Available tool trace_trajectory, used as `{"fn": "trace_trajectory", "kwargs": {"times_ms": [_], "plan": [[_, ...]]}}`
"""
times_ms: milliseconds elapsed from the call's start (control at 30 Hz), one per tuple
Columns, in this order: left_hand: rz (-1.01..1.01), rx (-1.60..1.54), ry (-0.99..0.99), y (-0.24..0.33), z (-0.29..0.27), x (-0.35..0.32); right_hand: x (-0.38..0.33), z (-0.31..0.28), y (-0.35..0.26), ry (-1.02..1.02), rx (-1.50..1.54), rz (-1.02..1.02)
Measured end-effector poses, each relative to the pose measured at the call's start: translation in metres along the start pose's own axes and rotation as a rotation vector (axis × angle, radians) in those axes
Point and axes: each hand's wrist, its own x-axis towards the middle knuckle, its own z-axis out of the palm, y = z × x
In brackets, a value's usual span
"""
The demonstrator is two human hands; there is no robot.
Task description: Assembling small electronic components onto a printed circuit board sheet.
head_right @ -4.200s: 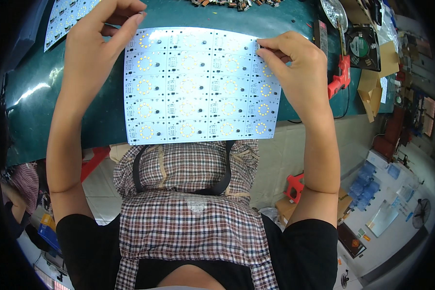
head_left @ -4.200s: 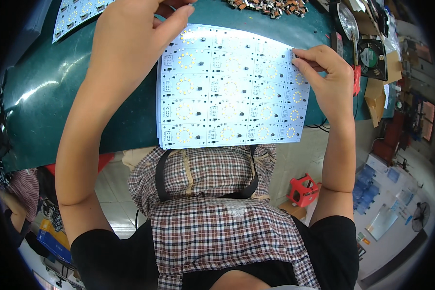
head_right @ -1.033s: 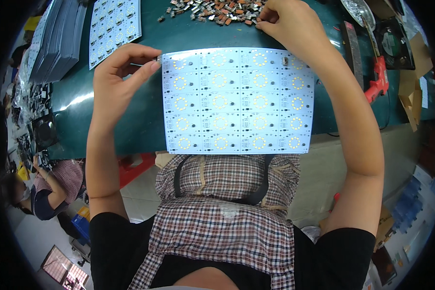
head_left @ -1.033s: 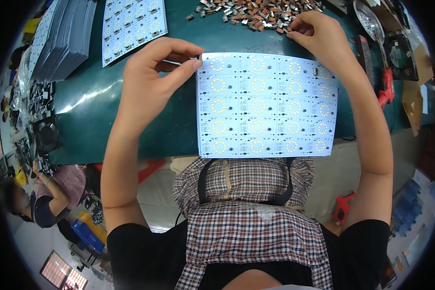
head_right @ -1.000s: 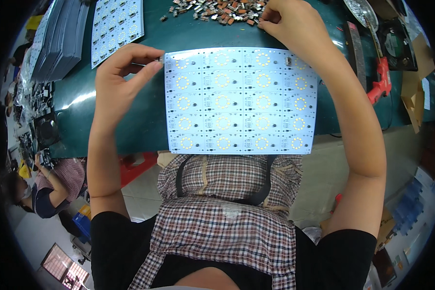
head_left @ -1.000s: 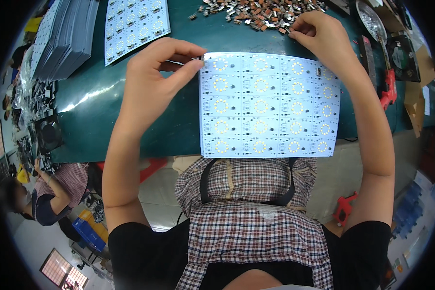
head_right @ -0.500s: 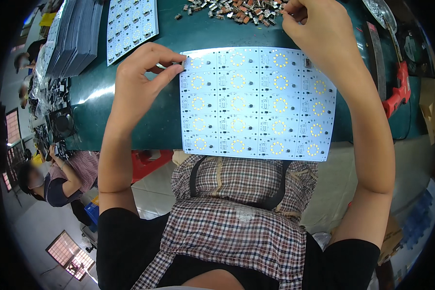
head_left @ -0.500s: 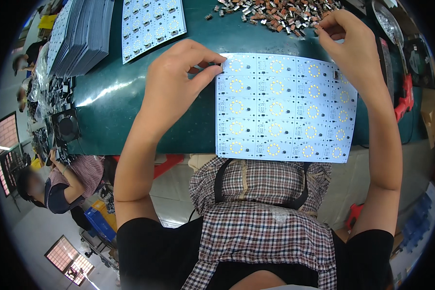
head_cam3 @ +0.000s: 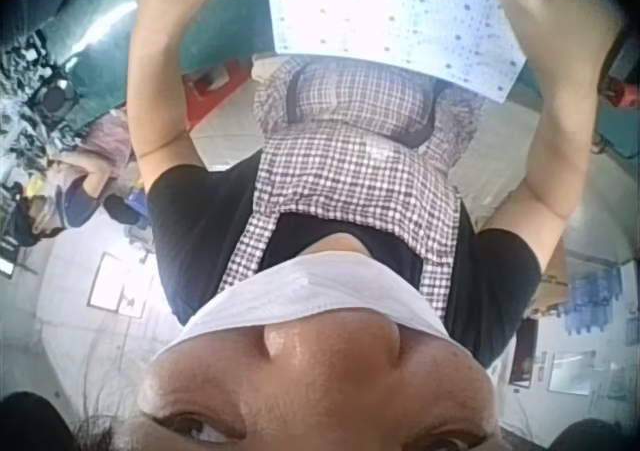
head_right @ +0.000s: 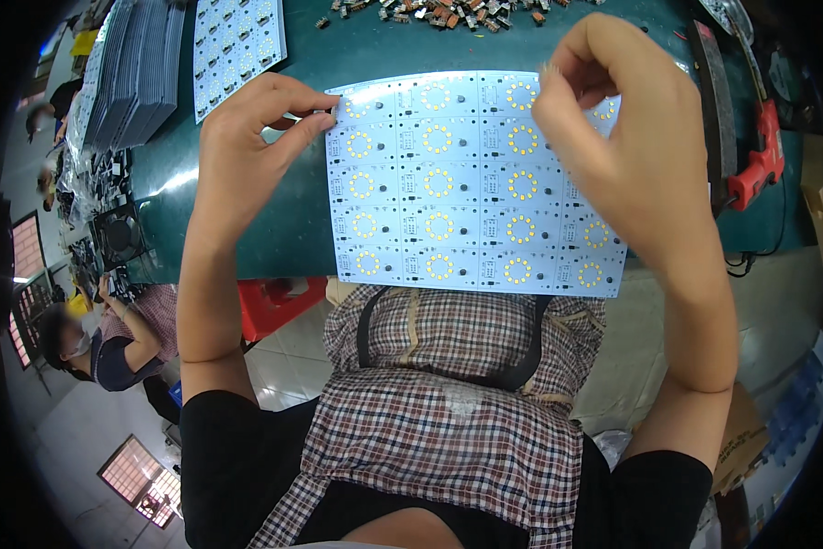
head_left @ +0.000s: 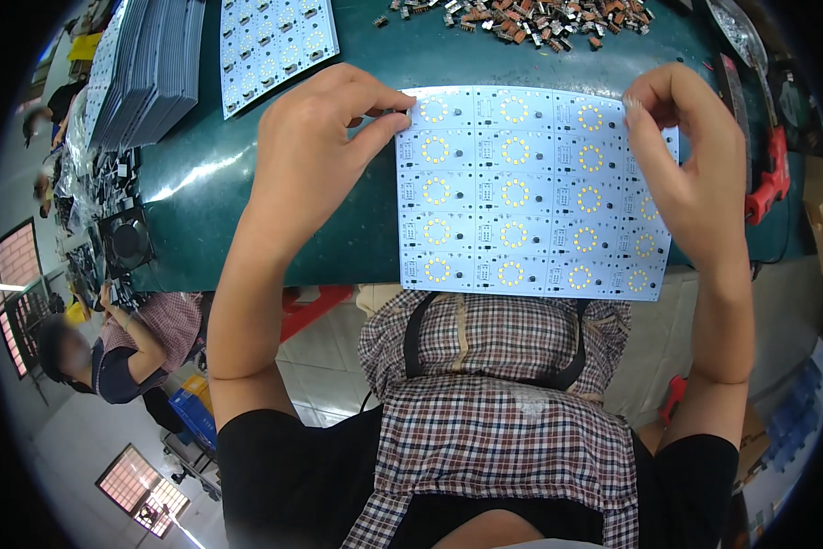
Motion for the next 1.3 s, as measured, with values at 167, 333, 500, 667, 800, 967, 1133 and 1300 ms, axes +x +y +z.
{"fn": "trace_trajectory", "kwargs": {"times_ms": [167,333,500,667,800,967,1133,1300], "plan": [[-0.027,-0.054,0.024,-0.001,-0.001,-0.002,-0.031,0.005,-0.019,-0.095,0.103,-0.026],[-0.055,-0.016,-0.041,0.001,-0.004,0.000,-0.045,0.010,-0.025,-0.117,0.076,-0.029],[-0.037,0.005,-0.060,0.000,-0.004,0.002,-0.055,0.019,-0.022,-0.128,0.142,0.052],[0.011,0.099,-0.078,0.002,-0.006,0.005,-0.060,0.024,-0.015,-0.114,0.143,0.047],[-0.098,0.016,-0.067,0.002,-0.004,0.006,-0.061,0.026,-0.014,-0.108,0.141,0.037],[0.031,0.116,-0.069,-0.003,-0.005,0.004,-0.062,0.028,-0.013,-0.096,0.140,0.038],[0.084,0.163,-0.062,-0.006,-0.005,0.003,-0.065,0.033,-0.010,-0.064,0.138,0.030],[0.127,0.173,-0.031,-0.007,-0.002,0.004,-0.068,0.035,-0.008,-0.014,0.144,-0.007]]}}
